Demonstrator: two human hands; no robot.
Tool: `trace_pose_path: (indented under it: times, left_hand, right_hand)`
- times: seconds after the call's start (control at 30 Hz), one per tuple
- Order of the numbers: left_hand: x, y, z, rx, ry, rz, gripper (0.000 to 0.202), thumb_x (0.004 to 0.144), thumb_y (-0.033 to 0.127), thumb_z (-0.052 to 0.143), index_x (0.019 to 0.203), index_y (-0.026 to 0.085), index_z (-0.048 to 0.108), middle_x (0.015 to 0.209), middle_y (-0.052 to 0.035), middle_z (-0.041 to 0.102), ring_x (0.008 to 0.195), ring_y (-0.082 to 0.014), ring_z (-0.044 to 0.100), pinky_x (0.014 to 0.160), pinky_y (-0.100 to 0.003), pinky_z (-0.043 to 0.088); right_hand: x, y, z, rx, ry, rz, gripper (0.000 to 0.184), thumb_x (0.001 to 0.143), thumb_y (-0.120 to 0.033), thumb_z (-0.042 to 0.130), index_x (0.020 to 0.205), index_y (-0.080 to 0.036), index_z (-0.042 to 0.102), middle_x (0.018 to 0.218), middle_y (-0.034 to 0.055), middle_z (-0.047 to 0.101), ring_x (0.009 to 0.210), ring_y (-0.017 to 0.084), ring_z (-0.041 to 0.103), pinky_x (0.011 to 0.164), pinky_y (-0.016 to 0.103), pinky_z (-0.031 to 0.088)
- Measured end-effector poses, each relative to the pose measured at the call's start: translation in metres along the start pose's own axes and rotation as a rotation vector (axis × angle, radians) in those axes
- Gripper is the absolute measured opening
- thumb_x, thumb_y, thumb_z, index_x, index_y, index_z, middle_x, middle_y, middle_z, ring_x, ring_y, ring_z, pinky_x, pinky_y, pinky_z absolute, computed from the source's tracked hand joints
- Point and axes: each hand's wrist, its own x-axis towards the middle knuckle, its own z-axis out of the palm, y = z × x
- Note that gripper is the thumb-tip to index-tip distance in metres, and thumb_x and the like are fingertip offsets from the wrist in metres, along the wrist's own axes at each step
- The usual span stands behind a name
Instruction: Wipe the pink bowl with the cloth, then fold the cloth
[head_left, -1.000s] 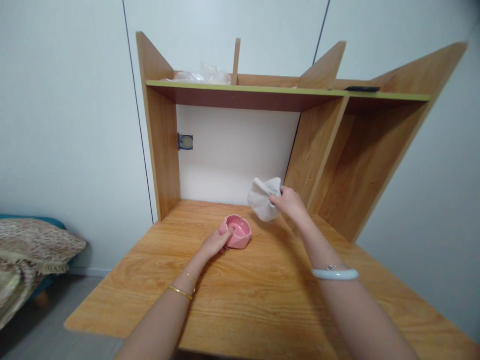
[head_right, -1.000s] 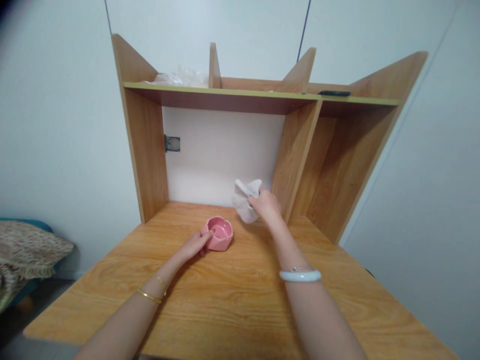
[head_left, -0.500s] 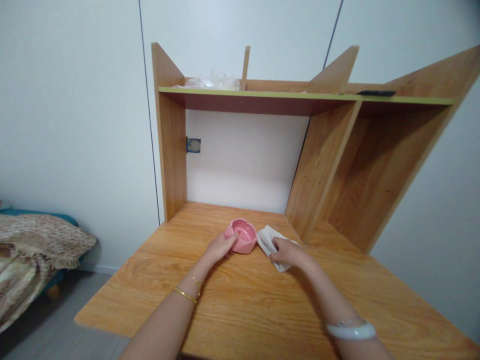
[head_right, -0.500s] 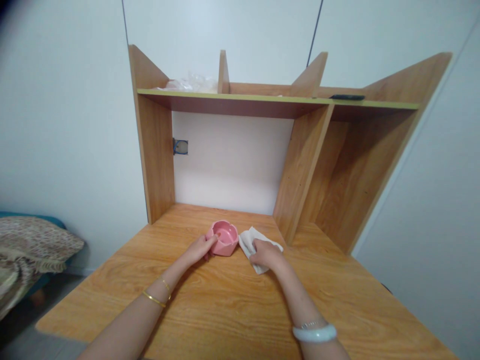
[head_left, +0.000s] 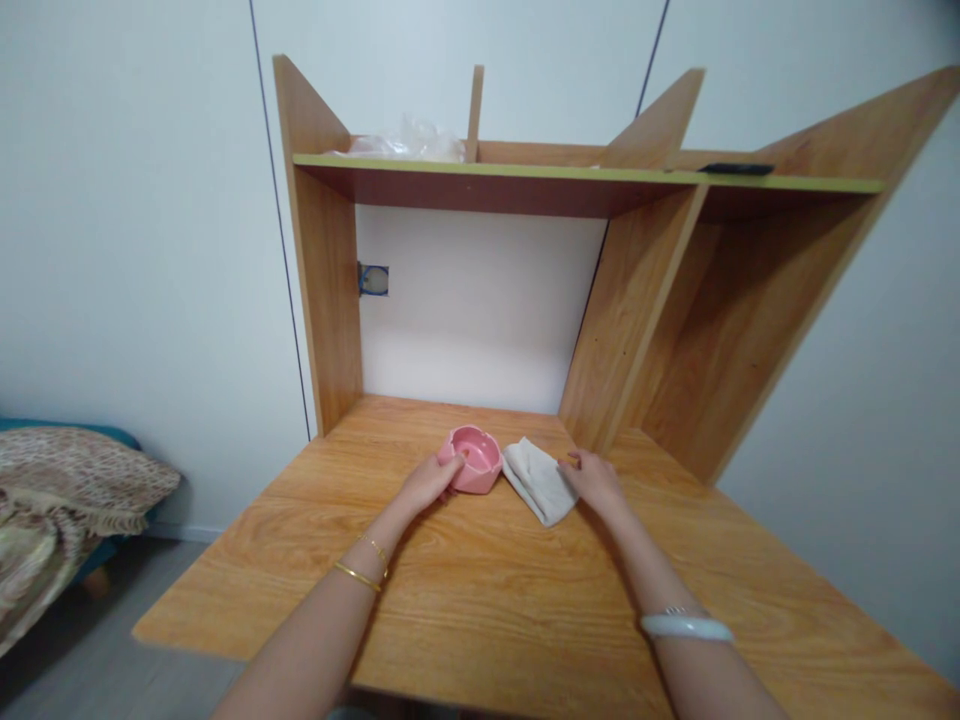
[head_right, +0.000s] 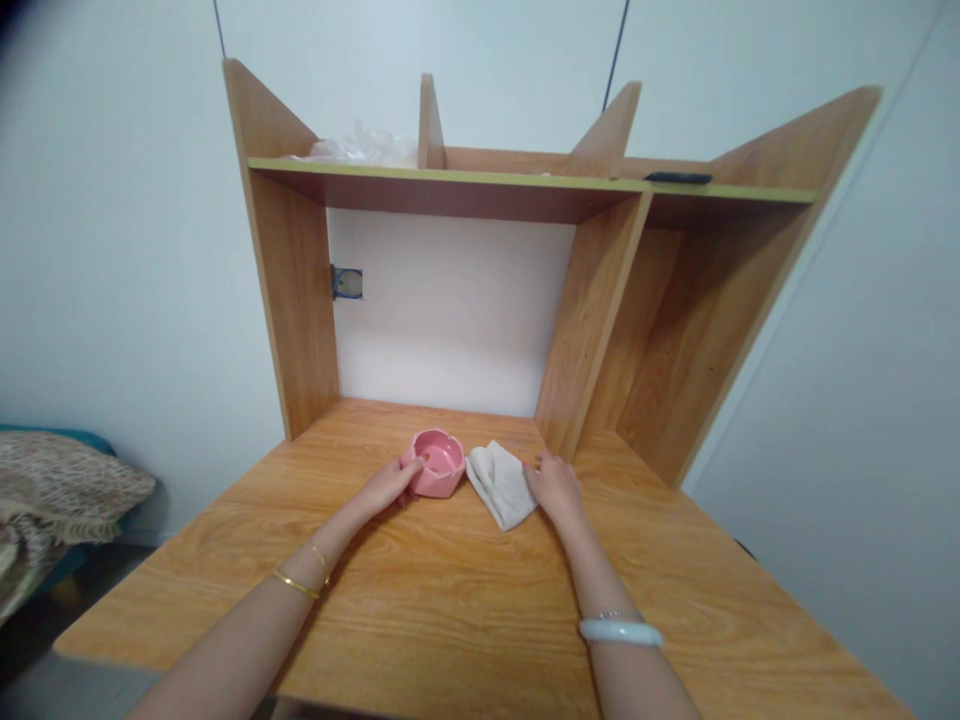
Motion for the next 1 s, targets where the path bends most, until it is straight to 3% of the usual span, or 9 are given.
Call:
trace_pose_path:
  times: [0.1,0.23,0.5,0.8,1.0]
  left_hand:
    - [-0.001,0.000,0.000,0.000,-0.004,0.006,0.059,0.075,0.067,0.033,0.067,0.014,0.058,0.049,-0.0025,0.057,0.045,-0.0131,0.051,0.046,-0.022,0.038]
    - [-0.002,0.002,0.000,-0.020,0.004,0.032,0.057,0.076,0.065,0.034,0.066,0.015,0.057,0.050,-0.0023,0.057,0.044,-0.0129,0.051,0.046,-0.022,0.038]
    - [-0.004,0.004,0.000,-0.046,-0.002,0.031,0.054,0.076,0.064,0.035,0.071,0.014,0.057,0.051,-0.0013,0.056,0.045,-0.0129,0.051,0.045,-0.022,0.037]
    - [-0.004,0.004,0.001,-0.089,-0.022,0.008,0.055,0.075,0.066,0.036,0.074,0.015,0.056,0.052,-0.0018,0.056,0.045,-0.0137,0.051,0.043,-0.023,0.037]
    - [-0.002,0.002,0.000,-0.106,-0.023,0.016,0.052,0.075,0.064,0.039,0.072,0.015,0.057,0.050,-0.0014,0.055,0.046,-0.0137,0.051,0.044,-0.023,0.038]
  right_hand:
    - [-0.004,-0.002,-0.001,-0.093,-0.028,0.021,0.047,0.078,-0.039,0.048,0.113,-0.010,0.057,0.109,0.0162,0.061,0.104,0.027,0.053,0.081,0.033,0.039]
    - [-0.006,-0.007,-0.008,-0.135,-0.059,0.001,0.033,0.079,-0.037,0.049,0.100,-0.017,0.065,0.106,0.0115,0.062,0.100,0.027,0.053,0.077,0.033,0.038]
    - [-0.001,-0.019,-0.036,-0.045,0.100,-0.069,0.031,0.084,-0.037,0.043,0.091,-0.023,0.070,0.099,0.0075,0.065,0.096,0.025,0.049,0.076,0.034,0.035]
    - [0.025,-0.031,-0.086,0.084,0.257,-0.234,0.028,0.082,-0.030,0.046,0.086,-0.016,0.071,0.095,0.0078,0.068,0.095,0.022,0.054,0.082,0.032,0.038]
    - [0.036,-0.040,-0.125,0.113,0.396,-0.267,0.032,0.083,-0.032,0.043,0.088,-0.015,0.070,0.091,0.0087,0.068,0.087,0.022,0.058,0.076,0.031,0.041]
